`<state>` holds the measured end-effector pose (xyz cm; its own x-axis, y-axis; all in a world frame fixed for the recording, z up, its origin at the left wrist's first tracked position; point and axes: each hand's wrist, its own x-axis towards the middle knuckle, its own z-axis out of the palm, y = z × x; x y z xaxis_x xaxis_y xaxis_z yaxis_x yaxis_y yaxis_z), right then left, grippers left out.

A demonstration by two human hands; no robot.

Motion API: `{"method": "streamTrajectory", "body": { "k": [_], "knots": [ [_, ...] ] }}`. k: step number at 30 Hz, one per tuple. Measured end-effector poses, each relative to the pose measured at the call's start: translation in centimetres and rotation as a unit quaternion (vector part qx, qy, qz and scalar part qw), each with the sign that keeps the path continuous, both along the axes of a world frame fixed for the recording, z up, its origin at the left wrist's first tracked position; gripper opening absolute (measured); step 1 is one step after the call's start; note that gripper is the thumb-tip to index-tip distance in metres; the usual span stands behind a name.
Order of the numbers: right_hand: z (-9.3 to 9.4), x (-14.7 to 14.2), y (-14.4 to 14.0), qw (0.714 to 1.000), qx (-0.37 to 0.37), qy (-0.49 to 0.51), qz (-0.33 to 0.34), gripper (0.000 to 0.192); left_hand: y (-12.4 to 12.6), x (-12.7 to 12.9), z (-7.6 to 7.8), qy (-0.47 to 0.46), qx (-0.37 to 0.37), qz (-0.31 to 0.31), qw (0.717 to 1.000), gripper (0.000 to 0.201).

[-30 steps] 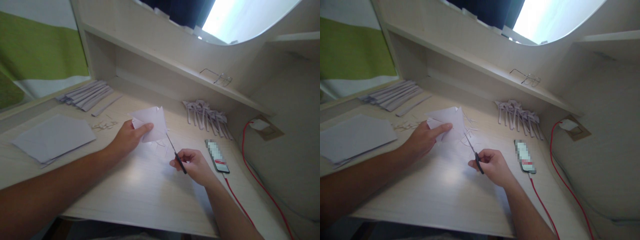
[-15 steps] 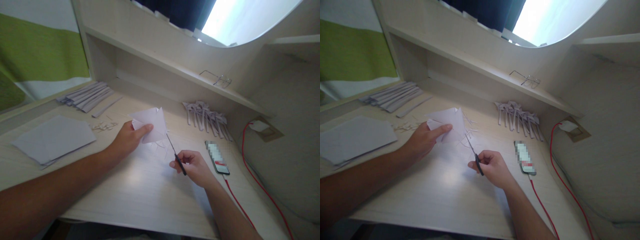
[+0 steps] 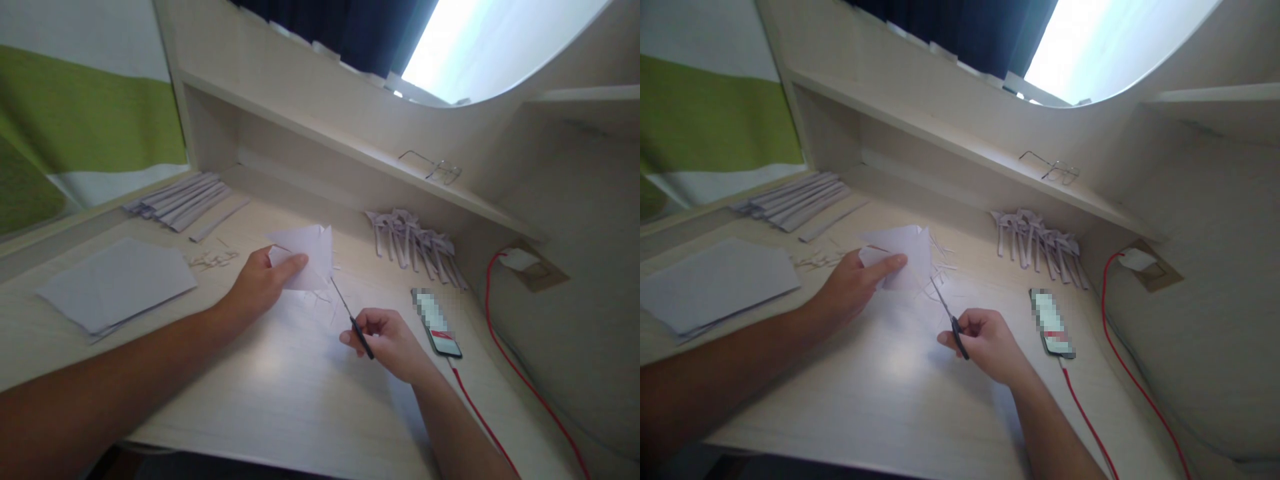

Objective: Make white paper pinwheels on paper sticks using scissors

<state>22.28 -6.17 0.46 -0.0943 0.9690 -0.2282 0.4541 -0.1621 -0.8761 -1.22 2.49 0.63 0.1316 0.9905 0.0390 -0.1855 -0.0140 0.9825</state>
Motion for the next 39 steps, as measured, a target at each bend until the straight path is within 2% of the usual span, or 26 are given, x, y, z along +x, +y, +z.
{"method": "streamTrajectory", "body": {
  "k": [3,5,7,9,11,15,17,19,22,24,26,28,30,35,39],
  "knots": [
    [-0.1,0.5,0.3,0.999,-0.023,-0.021,0.012,0.034,0.2,-0.1,0.1,0.019,0.012,0.019,1.000,0.027],
    [-0.1,0.8,0.6,0.999,0.015,0.003,-0.031,0.033,0.3,-0.1,0.1,0.044,0.021,0.011,0.999,0.026],
    [0.0,1.0,0.8,0.990,0.087,0.044,-0.103,0.031,0.1,0.1,0.0,0.089,0.019,-0.054,0.994,0.025],
    [0.2,1.0,0.9,0.976,0.144,0.083,-0.143,0.030,-0.4,0.4,-0.4,0.134,0.011,-0.155,0.979,0.022],
    [0.4,0.8,0.8,0.975,0.152,0.104,-0.128,0.031,-1.1,0.7,-0.8,0.164,0.000,-0.237,0.958,0.019],
    [-0.1,0.2,0.5,0.983,0.129,0.093,-0.095,0.027,-1.9,1.0,-1.3,0.171,-0.018,-0.301,0.938,0.014],
    [-0.4,0.0,0.4,0.982,0.134,0.090,-0.097,0.023,-1.8,1.0,-1.2,0.148,-0.020,-0.291,0.945,0.011],
    [-0.6,0.0,0.5,0.980,0.133,0.097,-0.113,0.022,-1.5,1.1,-1.0,0.120,-0.028,-0.240,0.963,0.013],
    [-0.7,-0.3,0.6,0.974,0.121,0.119,-0.152,0.024,-1.1,1.1,-0.9,0.036,-0.054,-0.162,0.985,0.035],
    [-0.8,-0.7,0.5,0.967,0.117,0.144,-0.176,0.027,-0.9,1.1,-1.2,-0.047,-0.063,-0.151,0.985,0.044],
    [-1.0,-1.2,0.4,0.958,0.118,0.175,-0.196,0.030,-0.9,1.2,-1.6,-0.091,-0.064,-0.187,0.976,0.043],
    [-1.3,-1.7,0.2,0.952,0.118,0.195,-0.206,0.033,-1.1,1.2,-1.9,-0.069,-0.072,-0.233,0.967,0.035],
    [-1.6,-2.1,0.0,0.951,0.116,0.200,-0.205,0.034,-1.4,1.2,-1.9,-0.029,-0.087,-0.250,0.964,0.031],
    [-2.2,-2.3,0.0,0.959,0.100,0.186,-0.190,0.034,-1.8,1.3,-1.2,-0.014,-0.091,-0.236,0.967,0.028],
    [-1.9,-2.2,0.0,0.970,0.106,0.153,-0.157,0.030,-1.8,1.2,-1.1,-0.003,-0.080,-0.209,0.975,0.030]
  ]
}}
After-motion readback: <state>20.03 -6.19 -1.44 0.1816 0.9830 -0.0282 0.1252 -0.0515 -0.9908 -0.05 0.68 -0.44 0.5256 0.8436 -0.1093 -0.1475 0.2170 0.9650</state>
